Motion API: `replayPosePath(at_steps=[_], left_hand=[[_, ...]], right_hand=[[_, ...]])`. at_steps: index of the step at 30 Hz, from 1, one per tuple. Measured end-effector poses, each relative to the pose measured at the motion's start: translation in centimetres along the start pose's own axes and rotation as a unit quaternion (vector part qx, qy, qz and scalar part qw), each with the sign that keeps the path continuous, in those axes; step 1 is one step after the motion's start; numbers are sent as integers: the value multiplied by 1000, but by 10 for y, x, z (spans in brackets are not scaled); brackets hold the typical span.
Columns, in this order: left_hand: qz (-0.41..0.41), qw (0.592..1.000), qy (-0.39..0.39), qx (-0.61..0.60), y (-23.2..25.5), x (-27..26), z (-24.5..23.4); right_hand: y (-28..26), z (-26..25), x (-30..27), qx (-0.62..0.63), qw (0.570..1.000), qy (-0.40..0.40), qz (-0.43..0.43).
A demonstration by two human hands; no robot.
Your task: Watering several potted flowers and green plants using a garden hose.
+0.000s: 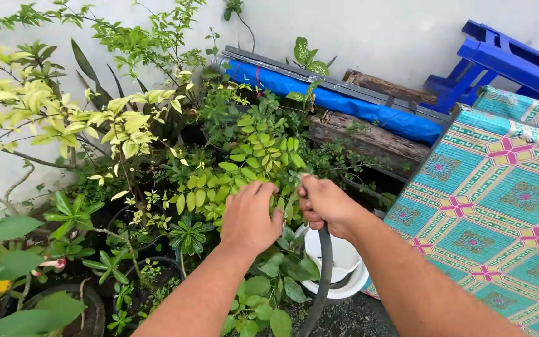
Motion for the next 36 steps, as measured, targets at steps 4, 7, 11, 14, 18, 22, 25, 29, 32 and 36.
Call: replayPosePath(at_steps=[4, 7, 11, 14, 18, 22, 25, 29, 32, 36], left_hand=[[-41, 998, -41, 18, -12, 8, 11], [-87, 994, -60, 25, -24, 12, 18], [-135, 988, -69, 24, -32, 11, 17], [-147, 985, -77, 45, -34, 8, 8], [-156, 981, -85, 77, -35, 12, -11], [-175, 979, -80, 73, -32, 14, -21], [-194, 975, -84, 63, -30, 1, -17], [-212, 968, -123, 46, -21, -15, -17], [-213, 966, -139, 35, -11, -25, -20], [-202, 972, -117, 19, 3, -19, -39]], right_hand=[[12, -9, 28, -12, 1000, -5, 20], [16, -13, 40, -22, 999, -7, 30], [22, -13, 46, -41, 998, 5, 57], [22, -8, 47, -59, 996, 4, 67], [9, 4, 45, -84, 994, -1, 67], [11, 3, 39, -100, 992, 7, 83], [31, -3, 31, -109, 989, 0, 98], [40, -4, 17, -109, 989, 1, 104], [37, -3, 2, -109, 989, -16, 97], [3, 2, -13, -115, 991, -34, 67]])
Point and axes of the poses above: each hand's wrist, its own x-axis towards the middle knuckle, its own z-axis out of the palm, y = z × x, the point moved 6 cm from there along x, towards the middle knuckle, and after that the axes turned 9 degrees about -y, right-handed, at the moved point
